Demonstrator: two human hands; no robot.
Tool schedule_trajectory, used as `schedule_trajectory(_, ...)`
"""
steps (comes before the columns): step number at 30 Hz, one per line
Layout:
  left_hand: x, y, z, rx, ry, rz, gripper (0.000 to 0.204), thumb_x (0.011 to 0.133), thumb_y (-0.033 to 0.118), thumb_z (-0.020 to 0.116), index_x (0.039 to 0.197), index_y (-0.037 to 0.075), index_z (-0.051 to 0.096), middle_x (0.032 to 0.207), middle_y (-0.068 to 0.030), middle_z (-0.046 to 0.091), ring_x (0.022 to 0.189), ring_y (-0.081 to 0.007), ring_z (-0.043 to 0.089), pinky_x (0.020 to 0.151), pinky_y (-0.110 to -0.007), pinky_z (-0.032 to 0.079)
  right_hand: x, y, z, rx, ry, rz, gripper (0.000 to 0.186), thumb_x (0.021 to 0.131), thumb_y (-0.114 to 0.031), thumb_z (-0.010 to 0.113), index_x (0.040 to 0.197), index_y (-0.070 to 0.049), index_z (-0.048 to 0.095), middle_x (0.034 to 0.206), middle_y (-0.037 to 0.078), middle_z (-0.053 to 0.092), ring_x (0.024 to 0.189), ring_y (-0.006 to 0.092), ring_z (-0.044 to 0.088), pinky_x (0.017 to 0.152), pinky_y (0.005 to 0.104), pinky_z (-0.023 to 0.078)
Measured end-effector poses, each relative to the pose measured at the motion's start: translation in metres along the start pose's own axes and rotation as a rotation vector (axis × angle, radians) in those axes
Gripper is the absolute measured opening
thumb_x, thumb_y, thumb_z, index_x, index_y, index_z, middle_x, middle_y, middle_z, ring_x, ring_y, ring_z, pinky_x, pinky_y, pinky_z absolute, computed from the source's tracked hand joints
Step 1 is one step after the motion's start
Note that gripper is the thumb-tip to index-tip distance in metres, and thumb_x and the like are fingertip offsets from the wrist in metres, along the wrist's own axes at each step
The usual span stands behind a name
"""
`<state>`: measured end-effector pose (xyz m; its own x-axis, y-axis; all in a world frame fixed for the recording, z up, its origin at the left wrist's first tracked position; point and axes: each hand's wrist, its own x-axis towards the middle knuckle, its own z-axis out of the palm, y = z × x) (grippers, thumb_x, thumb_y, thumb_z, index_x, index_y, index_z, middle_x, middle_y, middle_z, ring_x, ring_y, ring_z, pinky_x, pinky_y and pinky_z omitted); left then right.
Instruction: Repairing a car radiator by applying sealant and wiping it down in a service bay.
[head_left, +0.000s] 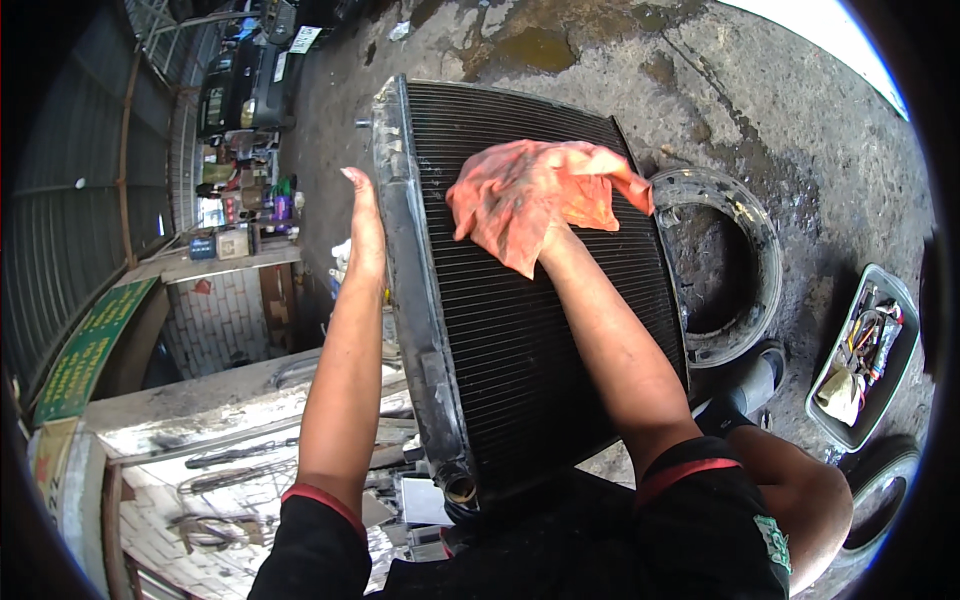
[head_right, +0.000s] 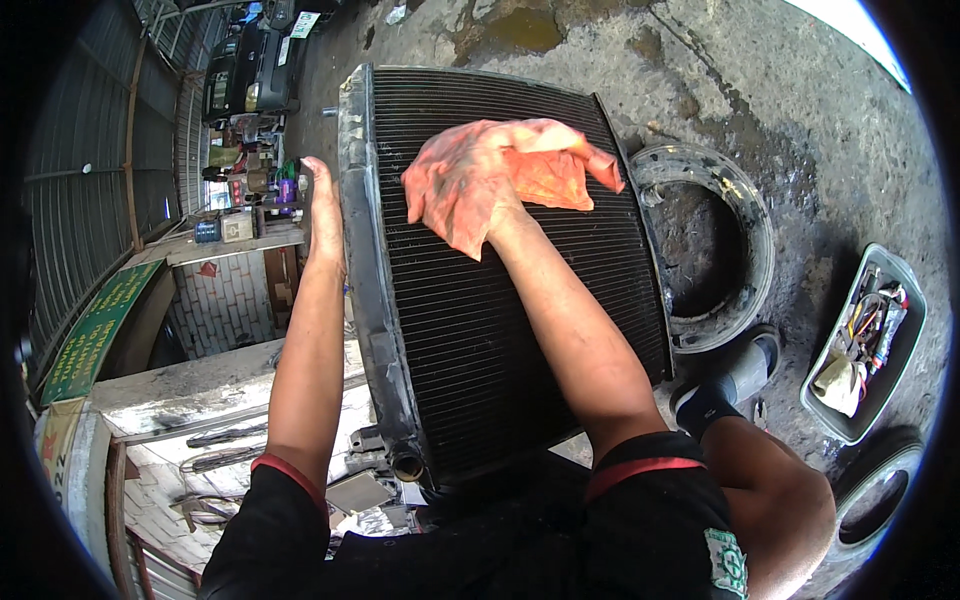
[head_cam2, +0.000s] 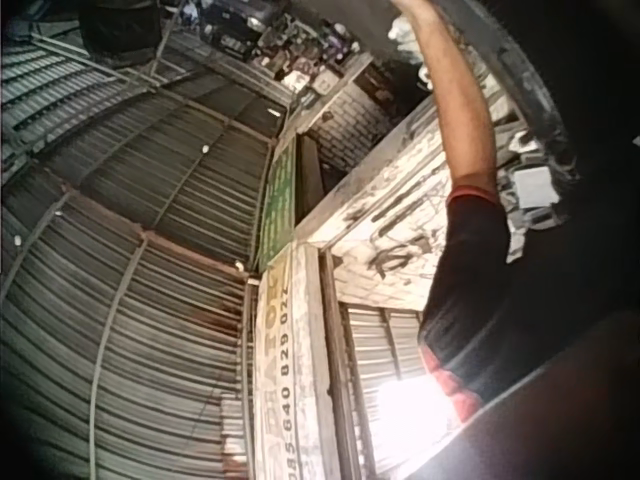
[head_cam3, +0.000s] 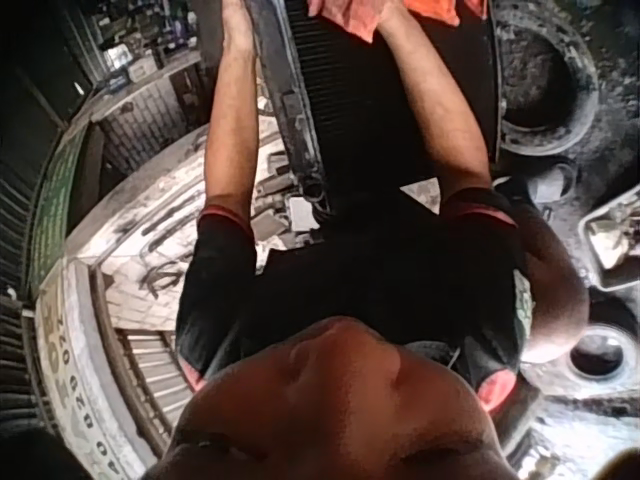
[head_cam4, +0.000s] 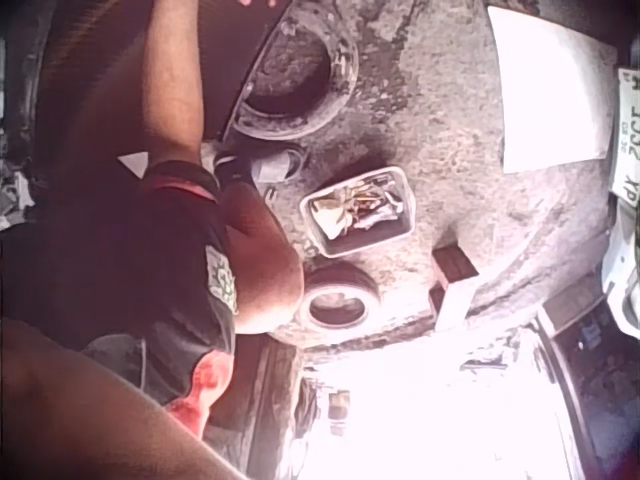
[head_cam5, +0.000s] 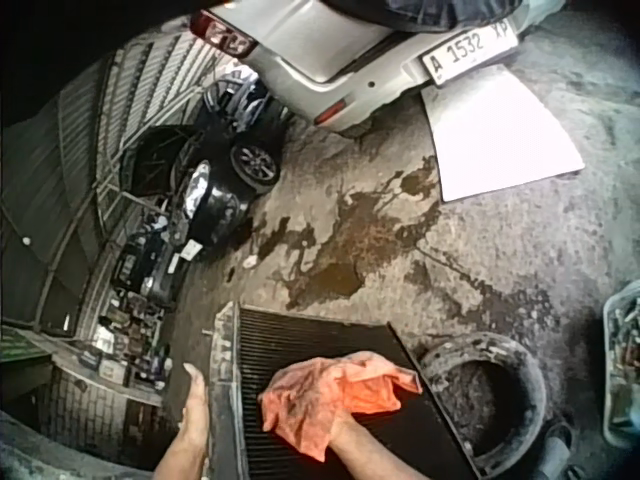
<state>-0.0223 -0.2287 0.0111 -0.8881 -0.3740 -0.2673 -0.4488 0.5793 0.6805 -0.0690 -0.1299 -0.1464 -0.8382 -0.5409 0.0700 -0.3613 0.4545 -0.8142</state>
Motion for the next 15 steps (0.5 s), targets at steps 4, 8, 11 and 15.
schedule_trajectory(4,0.002,-0.005,-0.007,-0.051,-0.027,0.047,0.103,0.085,0.082,0.022,0.143,-0.002,0.035,0.138,-0.0181,0.048,0.127,-0.0275,0.046,0.108,-0.038,0.034,0.002,-0.045,0.005,0.02,0.086,0.051,0.043,0.075,-0.045,0.058,0.088,-0.004,0.067,0.086,0.013,0.068,0.075,0.0247,0.065,0.067,0.0384,0.052)
schedule_trajectory(8,0.0,-0.004,-0.007,-0.185,-0.046,-0.17,0.104,0.083,0.084,0.023,0.135,-0.003,0.049,0.133,-0.0174,0.054,0.127,-0.0264,0.045,0.108,-0.038,0.032,-0.007,-0.044,0.015,0.436,0.276,0.012,0.041,0.081,-0.043,0.055,0.106,-0.014,0.069,0.108,0.014,0.068,0.102,0.0302,0.065,0.086,0.0403,0.052)
schedule_trajectory(11,0.007,-0.008,-0.009,-0.124,-0.183,0.068,0.102,0.083,0.084,0.023,0.128,-0.002,0.056,0.127,-0.015,0.058,0.125,-0.0256,0.047,0.107,-0.037,0.033,0.003,-0.045,0.0,0.281,0.234,0.018,0.041,0.082,-0.04,0.055,0.111,-0.014,0.067,0.114,0.015,0.066,0.109,0.0305,0.062,0.09,0.0398,0.051)
schedule_trajectory(15,0.016,-0.018,-0.008,0.072,0.124,0.116,0.104,0.082,0.085,0.023,0.134,-0.001,0.049,0.126,-0.0138,0.059,0.115,-0.0244,0.055,0.104,-0.036,0.039,-0.001,-0.049,-0.025,0.175,0.129,-0.168,0.037,0.084,-0.029,0.054,0.115,-0.012,0.065,0.116,0.018,0.065,0.109,0.0313,0.062,0.088,0.0406,0.052)
